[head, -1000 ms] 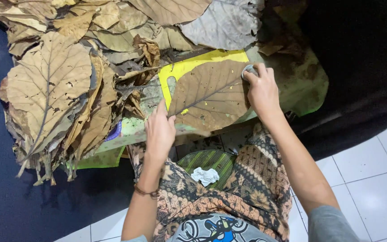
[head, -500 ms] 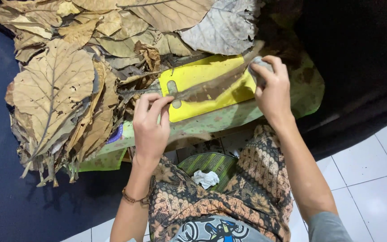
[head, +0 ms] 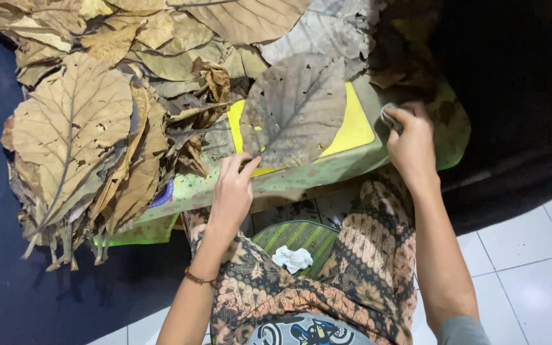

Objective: Cleaning and flattening large dried leaves using a small sponge on a cutting board.

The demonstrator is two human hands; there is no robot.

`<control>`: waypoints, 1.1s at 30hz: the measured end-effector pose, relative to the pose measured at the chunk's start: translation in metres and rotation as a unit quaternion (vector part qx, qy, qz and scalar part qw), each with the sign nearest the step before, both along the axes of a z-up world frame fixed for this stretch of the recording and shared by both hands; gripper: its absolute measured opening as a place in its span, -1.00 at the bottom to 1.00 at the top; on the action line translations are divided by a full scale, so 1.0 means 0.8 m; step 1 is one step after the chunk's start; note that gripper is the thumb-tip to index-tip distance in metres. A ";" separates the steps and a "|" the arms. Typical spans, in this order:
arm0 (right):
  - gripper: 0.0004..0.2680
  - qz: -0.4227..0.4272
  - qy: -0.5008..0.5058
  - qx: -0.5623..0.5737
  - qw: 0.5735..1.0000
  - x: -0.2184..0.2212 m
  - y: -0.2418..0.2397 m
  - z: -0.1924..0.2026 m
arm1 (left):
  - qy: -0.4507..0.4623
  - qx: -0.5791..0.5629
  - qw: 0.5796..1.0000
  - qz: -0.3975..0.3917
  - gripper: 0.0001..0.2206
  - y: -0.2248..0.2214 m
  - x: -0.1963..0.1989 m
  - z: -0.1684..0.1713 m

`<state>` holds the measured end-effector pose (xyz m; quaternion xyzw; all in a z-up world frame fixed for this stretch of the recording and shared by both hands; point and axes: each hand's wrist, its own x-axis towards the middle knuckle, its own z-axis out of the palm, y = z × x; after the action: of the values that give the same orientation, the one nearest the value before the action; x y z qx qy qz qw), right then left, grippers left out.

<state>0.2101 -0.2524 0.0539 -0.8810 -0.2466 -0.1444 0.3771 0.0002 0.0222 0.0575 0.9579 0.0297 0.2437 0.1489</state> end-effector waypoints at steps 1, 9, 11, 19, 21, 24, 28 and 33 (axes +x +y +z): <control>-0.69 0.002 -0.001 -0.002 1.000 -0.002 0.002 0.008 | -0.001 -0.002 1.000 0.002 -0.65 0.008 0.005 -0.008; -0.61 0.102 -0.013 -0.032 0.994 -0.057 0.031 0.018 | -0.011 0.001 1.000 0.006 -0.70 0.008 -0.007 -0.030; -0.63 0.144 -0.010 -0.042 0.989 -0.071 0.056 0.013 | -0.018 0.012 1.000 0.005 -0.70 0.006 -0.008 -0.037; -0.79 0.275 -0.245 -0.094 0.925 -0.121 0.167 -0.006 | -0.023 0.038 0.999 0.022 -0.64 -0.006 -0.021 -0.049; -0.86 0.274 -0.289 -0.102 0.912 -0.138 0.183 -0.020 | -0.026 0.090 0.995 0.038 -0.68 -0.010 -0.022 -0.054; -0.85 0.269 -0.275 -0.110 0.917 -0.127 0.177 -0.023 | -0.020 0.087 0.995 0.040 -0.59 -0.010 -0.023 -0.055; -0.84 0.237 -0.283 -0.159 0.915 -0.111 0.174 -0.034 | -0.014 0.087 0.995 0.046 -0.58 -0.011 -0.024 -0.068; -0.85 0.203 -0.237 -0.214 0.926 -0.061 0.166 -0.034 | -0.017 0.108 0.993 0.051 -0.59 -0.008 -0.023 -0.075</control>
<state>0.1612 -0.1198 0.0269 -0.8121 -0.5271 -0.2131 0.1316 -0.0183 0.0159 -0.0027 0.9612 0.0497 0.2694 0.0328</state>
